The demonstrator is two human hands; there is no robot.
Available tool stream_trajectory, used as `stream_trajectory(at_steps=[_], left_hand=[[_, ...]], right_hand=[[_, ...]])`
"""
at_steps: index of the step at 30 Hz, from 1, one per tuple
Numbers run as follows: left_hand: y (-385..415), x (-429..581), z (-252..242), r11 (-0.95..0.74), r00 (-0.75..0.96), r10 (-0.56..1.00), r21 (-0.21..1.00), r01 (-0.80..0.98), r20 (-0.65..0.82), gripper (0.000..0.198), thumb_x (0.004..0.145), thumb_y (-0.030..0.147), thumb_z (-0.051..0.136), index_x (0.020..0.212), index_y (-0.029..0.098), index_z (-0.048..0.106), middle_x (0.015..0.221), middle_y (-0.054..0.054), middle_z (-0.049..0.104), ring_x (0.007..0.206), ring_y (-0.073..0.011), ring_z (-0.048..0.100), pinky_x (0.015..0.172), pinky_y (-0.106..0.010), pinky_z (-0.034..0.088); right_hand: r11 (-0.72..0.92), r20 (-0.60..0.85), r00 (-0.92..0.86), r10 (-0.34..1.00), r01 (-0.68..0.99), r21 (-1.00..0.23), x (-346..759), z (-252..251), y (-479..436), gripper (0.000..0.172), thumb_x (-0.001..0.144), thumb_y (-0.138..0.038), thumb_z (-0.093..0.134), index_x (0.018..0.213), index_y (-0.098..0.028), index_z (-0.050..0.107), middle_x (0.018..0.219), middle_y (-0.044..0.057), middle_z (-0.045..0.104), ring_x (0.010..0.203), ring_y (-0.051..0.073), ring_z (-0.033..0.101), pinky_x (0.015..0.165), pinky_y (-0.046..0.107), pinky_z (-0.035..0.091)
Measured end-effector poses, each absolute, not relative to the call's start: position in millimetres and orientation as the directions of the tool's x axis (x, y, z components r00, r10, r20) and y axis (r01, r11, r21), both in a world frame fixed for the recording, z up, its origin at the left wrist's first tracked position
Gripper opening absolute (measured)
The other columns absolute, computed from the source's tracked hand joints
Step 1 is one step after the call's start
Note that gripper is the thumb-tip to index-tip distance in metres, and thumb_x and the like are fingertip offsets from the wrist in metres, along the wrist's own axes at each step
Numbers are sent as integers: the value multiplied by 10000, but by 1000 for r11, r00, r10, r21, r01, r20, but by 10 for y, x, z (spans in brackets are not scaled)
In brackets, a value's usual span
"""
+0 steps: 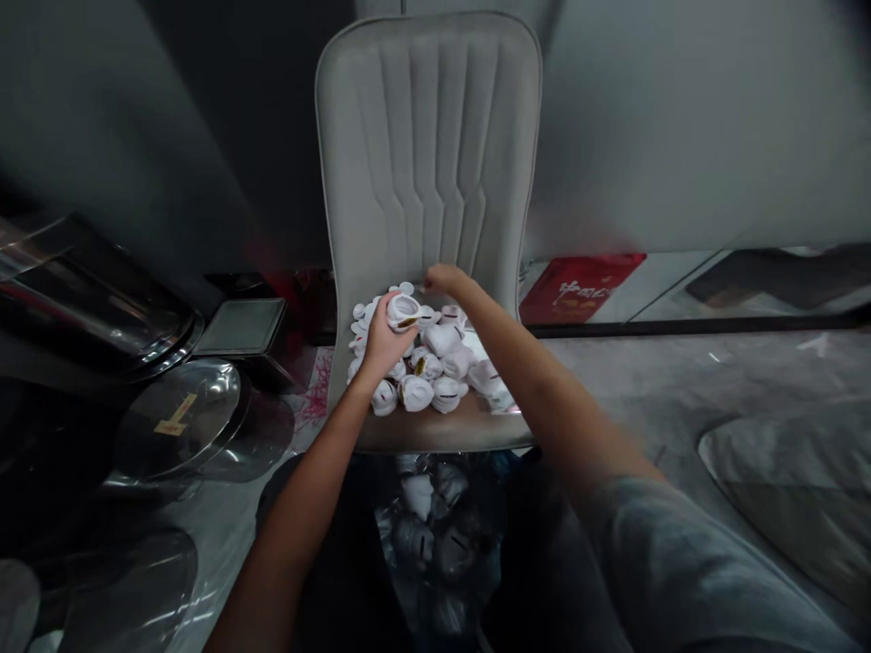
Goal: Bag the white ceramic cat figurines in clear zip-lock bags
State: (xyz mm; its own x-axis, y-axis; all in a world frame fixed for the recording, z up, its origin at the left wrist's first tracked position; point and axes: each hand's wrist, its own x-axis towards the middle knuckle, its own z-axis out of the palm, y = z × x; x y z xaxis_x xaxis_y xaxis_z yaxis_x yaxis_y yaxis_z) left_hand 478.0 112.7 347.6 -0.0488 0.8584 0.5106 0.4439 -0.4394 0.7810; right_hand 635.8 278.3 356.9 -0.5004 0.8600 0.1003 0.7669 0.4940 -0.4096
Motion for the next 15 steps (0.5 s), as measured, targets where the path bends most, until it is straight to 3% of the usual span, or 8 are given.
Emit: stream_trajectory(at_steps=[3, 6, 10, 15], left_hand=[[1053, 4820, 3527, -483, 32, 859, 787, 383, 511, 573, 716, 120, 729, 1247, 223, 541, 1243, -84, 634, 1149, -231, 630, 1047, -394, 480], [928, 4863, 3590, -528, 101, 841, 764, 371, 532, 533, 687, 159, 770, 1173, 214, 559, 1189, -81, 648, 1143, -249, 630, 1036, -414, 488], [732, 4943, 3652, -521, 175, 853, 820, 237, 492, 577, 656, 276, 838, 1142, 221, 531, 1181, -78, 651, 1115, -244, 649, 1007, -400, 511], [503, 5084, 3656, -455, 145, 888, 881, 129, 437, 628, 674, 383, 850, 1173, 233, 498, 1260, -87, 631, 1157, -240, 647, 1024, -392, 513]], right_hand=[[521, 298, -427, 853, 700, -488, 6621, 3752, 2279, 219, 891, -279, 604, 966, -153, 767, 934, 94, 773, 849, 191, 685, 771, 269, 498], [593, 510, -306, 804, 478, -648, 6836, 3798, 1560, 296, 926, -382, 559, 959, -160, 751, 906, 78, 752, 826, 185, 671, 709, 260, 508], [608, 570, -217, 793, 349, -713, 6925, 3713, 846, 340, 917, -487, 579, 884, -188, 738, 844, 66, 710, 780, 178, 648, 659, 268, 510], [567, 548, -144, 824, 205, -798, 6854, 3675, 652, 496, 934, -618, 501, 904, -191, 751, 988, 95, 700, 924, 192, 649, 690, 274, 522]])
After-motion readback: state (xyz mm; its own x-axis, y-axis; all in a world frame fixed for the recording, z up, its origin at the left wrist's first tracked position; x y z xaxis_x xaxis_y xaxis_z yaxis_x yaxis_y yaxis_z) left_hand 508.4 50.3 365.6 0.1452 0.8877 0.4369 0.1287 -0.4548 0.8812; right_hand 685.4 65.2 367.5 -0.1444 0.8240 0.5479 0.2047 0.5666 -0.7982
